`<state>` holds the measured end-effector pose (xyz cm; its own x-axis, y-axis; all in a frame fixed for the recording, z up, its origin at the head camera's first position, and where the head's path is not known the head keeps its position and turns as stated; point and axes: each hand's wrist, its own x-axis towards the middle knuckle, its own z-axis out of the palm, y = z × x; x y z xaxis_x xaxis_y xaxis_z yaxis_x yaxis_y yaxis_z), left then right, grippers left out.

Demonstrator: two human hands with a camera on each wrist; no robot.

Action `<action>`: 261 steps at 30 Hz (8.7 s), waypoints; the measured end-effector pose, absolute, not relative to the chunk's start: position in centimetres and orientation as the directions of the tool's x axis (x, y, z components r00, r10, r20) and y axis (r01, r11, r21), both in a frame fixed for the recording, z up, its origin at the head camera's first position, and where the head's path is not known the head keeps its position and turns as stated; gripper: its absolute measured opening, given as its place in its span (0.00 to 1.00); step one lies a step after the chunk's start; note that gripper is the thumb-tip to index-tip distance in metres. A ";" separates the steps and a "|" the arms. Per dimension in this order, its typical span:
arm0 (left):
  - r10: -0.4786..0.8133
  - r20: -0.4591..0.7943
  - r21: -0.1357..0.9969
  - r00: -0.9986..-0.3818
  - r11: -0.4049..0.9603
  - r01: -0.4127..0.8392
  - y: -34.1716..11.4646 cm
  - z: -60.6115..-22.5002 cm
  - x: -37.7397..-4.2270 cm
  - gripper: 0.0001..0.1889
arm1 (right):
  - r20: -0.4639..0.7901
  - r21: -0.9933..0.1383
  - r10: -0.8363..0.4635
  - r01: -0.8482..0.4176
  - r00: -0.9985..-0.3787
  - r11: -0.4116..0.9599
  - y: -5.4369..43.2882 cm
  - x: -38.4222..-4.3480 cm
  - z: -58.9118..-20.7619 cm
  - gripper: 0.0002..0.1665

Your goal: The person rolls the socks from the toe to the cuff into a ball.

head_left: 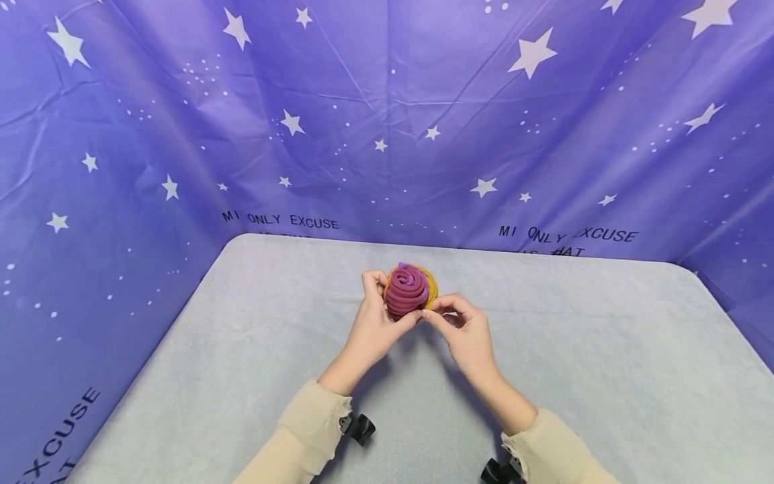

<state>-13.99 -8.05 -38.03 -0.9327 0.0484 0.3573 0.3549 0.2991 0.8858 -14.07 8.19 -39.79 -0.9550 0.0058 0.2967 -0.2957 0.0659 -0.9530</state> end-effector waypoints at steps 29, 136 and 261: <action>0.220 0.281 0.941 -0.934 0.126 0.313 -9.1 -38.9 -14.2 0.29 | 0.377 -0.923 -0.023 -0.377 -0.926 0.079 9.3 -14.6 -39.6 0.04; 0.091 0.238 0.861 -0.967 0.441 0.254 -8.4 -38.3 -14.6 0.27 | 0.389 -0.825 -0.151 -0.417 -0.909 0.381 9.5 -14.7 -38.4 0.03; 0.215 -0.131 0.991 -0.968 0.069 -0.119 -5.4 -39.9 -18.4 0.23 | -0.182 -0.980 -0.273 0.152 -0.945 0.126 14.5 -17.6 -39.6 0.28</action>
